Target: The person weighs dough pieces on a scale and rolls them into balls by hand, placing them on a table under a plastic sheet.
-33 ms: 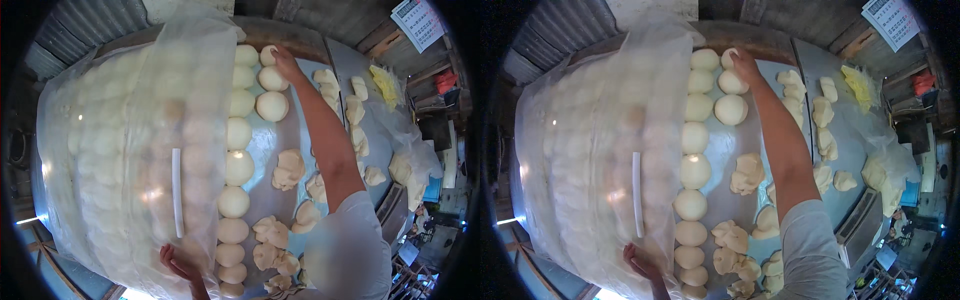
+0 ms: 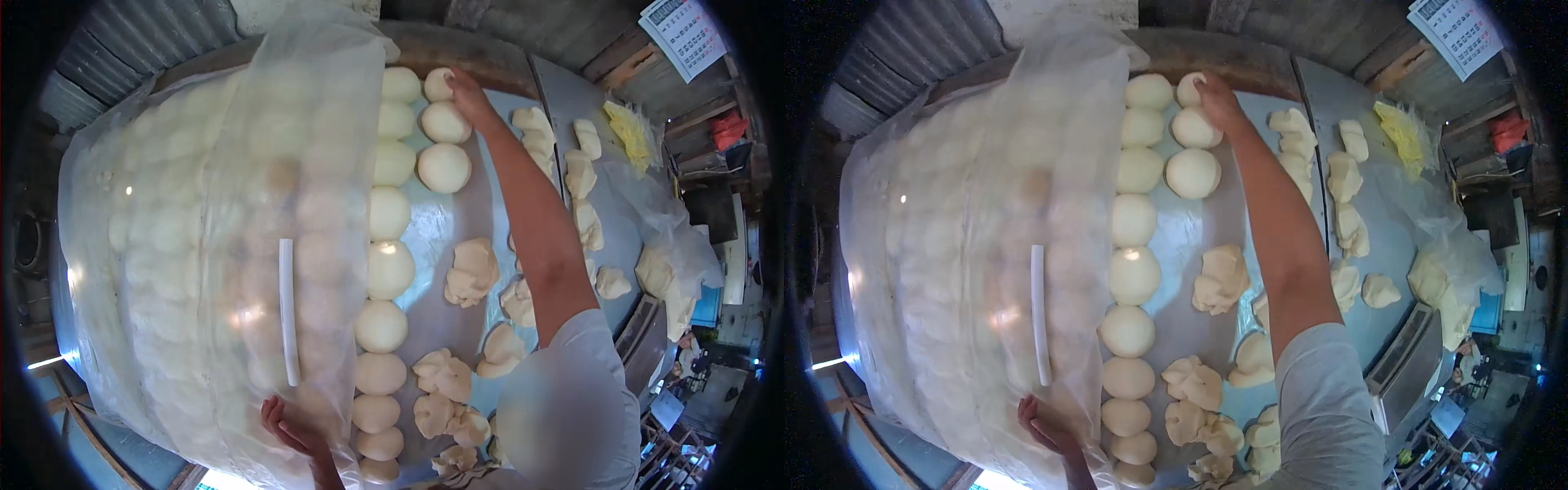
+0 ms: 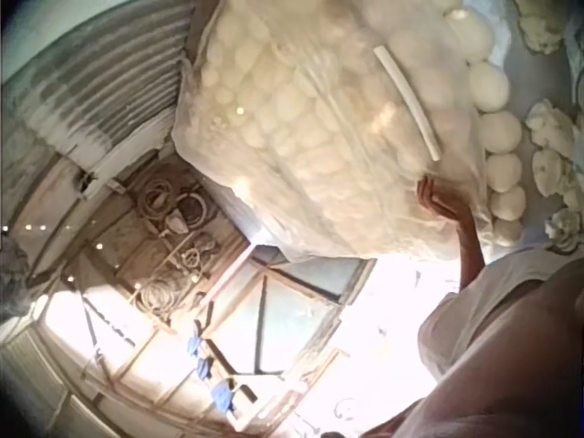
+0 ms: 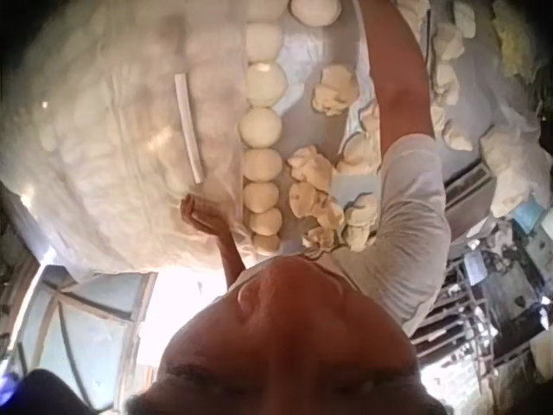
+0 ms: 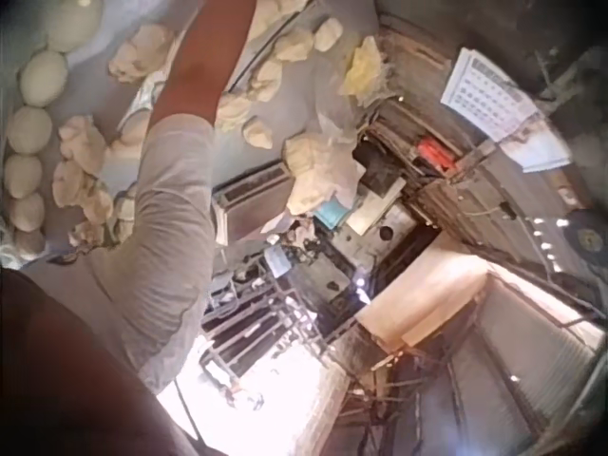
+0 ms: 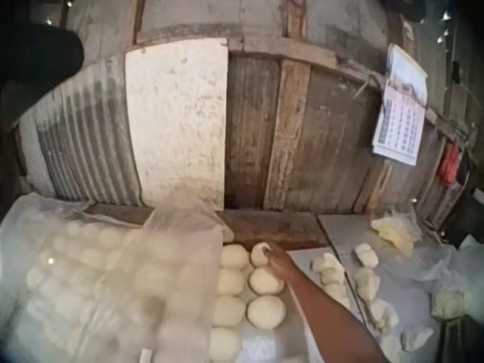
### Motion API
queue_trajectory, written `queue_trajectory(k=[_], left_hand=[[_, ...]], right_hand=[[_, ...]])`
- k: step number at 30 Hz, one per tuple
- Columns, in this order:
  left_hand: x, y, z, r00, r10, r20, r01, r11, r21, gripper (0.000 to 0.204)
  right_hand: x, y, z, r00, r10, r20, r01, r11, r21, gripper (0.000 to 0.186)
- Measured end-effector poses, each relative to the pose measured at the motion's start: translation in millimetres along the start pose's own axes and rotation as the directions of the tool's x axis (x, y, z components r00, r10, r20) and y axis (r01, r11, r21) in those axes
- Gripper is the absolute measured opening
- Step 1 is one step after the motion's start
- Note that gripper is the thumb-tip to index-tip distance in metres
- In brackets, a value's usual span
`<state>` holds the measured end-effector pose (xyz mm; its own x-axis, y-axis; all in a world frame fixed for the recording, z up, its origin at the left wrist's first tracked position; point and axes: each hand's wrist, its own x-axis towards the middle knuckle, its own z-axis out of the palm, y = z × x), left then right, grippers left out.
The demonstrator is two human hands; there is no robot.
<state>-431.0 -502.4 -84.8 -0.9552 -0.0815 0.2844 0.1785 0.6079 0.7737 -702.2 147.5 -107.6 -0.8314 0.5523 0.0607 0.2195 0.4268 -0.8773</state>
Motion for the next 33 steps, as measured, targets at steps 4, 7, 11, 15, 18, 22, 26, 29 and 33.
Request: queue_trajectory(k=[4,7,11,15,18,22,26,29,33], left_hand=[[3,0,-4,0.998,-0.006,0.067,0.001,0.997,0.075,0.046],[3,8,-8,0.999,-0.026,-0.028,0.025,0.999,-0.021,0.046],[2,42,-12,0.997,-0.035,-0.064,0.028,0.995,-0.092,0.046],[-31,118,-2,0.983,0.168,0.071,-0.14,0.945,-0.297,0.033],[-61,179,-3,0.858,0.29,0.423,-0.051,0.869,-0.492,0.04],[-96,229,-1,0.877,0.363,0.316,-0.059,0.733,-0.678,0.05],[-129,260,-17,0.854,0.45,0.263,-0.135,0.679,-0.722,0.04],[-207,274,-41,0.853,0.332,0.403,0.073,0.688,-0.722,0.031],[-299,289,-64,0.854,0.116,0.506,0.311,0.666,-0.678,0.038]], right_hand=[[-76,-45,-14,0.939,-0.164,-0.301,0.056,0.939,-0.338,0.072],[-200,-94,-6,0.987,-0.148,0.063,0.161,0.913,-0.374,0.059],[-339,-89,-6,0.989,-0.134,0.06,0.135,0.672,-0.729,0.061],[-384,-109,3,0.998,-0.044,0.048,0.065,0.678,-0.733,0.062],[-408,-120,-21,0.972,0.222,0.081,-0.152,0.85,-0.504,0.066],[-512,-227,-64,0.785,0.458,0.417,-0.613,0.477,0.629,0.058],[-629,-258,-96,0.723,0.309,0.618,-0.68,0.473,0.56,0.067],[-703,-245,-104,0.996,-0.003,-0.091,0.022,0.978,0.209,0.066],[-809,-247,-129,0.918,-0.083,-0.387,0.082,0.996,-0.018,0.053]])
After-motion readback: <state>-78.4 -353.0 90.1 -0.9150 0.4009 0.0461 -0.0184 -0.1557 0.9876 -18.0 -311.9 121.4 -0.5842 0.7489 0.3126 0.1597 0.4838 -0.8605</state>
